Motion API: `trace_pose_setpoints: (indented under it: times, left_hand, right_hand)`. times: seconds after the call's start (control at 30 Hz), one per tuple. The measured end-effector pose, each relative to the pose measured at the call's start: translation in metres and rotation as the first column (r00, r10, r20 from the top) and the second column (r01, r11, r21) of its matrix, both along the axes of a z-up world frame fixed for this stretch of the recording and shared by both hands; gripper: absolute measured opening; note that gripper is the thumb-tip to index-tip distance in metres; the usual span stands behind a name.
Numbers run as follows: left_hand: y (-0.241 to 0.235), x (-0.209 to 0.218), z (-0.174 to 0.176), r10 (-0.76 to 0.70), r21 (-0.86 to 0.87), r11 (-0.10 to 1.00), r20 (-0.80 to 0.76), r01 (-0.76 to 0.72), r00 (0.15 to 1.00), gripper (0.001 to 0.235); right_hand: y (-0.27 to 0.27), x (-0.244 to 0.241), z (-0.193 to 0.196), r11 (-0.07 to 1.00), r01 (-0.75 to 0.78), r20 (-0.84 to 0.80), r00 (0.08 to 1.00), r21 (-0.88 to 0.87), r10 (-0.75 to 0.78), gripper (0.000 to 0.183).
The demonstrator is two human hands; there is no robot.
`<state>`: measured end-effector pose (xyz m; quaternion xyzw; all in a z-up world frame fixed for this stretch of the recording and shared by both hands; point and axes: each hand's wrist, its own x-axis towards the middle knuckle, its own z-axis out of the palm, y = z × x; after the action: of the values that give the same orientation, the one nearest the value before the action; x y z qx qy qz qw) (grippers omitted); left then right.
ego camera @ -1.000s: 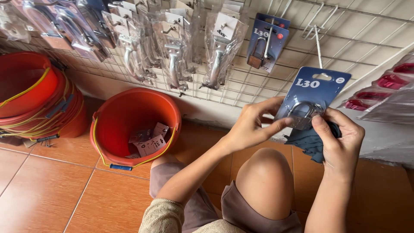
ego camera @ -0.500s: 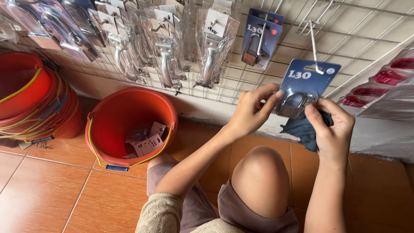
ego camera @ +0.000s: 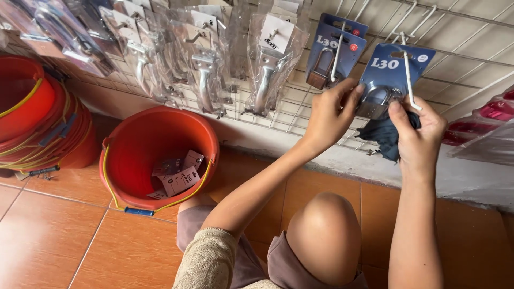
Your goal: The person sits on the floor and repeatedly wipes packaged padlocks with a dark cloth. They pick up each lock from a red bucket, wipe the plastic packaging, and hang it on a wall grid. The person also wipes a metal hook before hanging it.
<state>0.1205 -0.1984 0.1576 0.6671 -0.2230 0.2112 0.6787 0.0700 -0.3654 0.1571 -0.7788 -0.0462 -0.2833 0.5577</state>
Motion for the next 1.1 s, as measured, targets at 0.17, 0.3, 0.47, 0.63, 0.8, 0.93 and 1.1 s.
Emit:
trace_pose_setpoints:
  times: [0.17,0.3,0.47,0.63,0.8,0.93,1.1]
  left_hand:
    - [-0.011,0.010,-0.004,0.038,-0.016,0.999,-0.046,-0.039,0.998,0.020]
    - [-0.016,0.016,-0.013,0.043,-0.001,0.999,-0.050,-0.043,0.998,0.026]
    - [-0.020,0.023,-0.020,0.091,0.025,0.996,-0.050,-0.090,0.995,0.028]
    - [-0.024,0.029,-0.025,0.105,0.044,0.994,-0.068,-0.103,0.992,0.032]
    - [-0.026,0.033,-0.038,0.054,0.052,0.997,-0.077,-0.050,0.996,0.041]
    - [-0.028,0.032,-0.048,0.018,-0.032,0.999,-0.119,-0.022,0.993,0.035]
    - [-0.028,0.034,-0.059,-0.070,-0.065,0.996,-0.203,0.058,0.977,0.036]
  right_hand:
    - [-0.004,0.019,-0.005,1.000,-0.007,0.022,1.000,0.020,0.007,0.018]
    - [-0.004,0.028,-0.012,0.999,-0.011,0.022,1.000,0.050,0.010,0.012]
    - [-0.002,0.034,-0.011,0.999,-0.020,0.035,0.999,0.045,0.019,0.019]
    - [-0.005,0.040,-0.014,0.999,-0.037,0.049,0.998,0.031,0.036,0.024]
    - [-0.013,0.052,-0.027,0.998,-0.067,0.103,0.992,-0.008,0.068,0.027]
    - [-0.013,0.055,-0.037,0.999,-0.040,0.083,0.996,-0.021,0.042,0.021]
    - [-0.014,0.058,-0.049,0.992,-0.060,0.039,0.998,0.113,0.056,0.025]
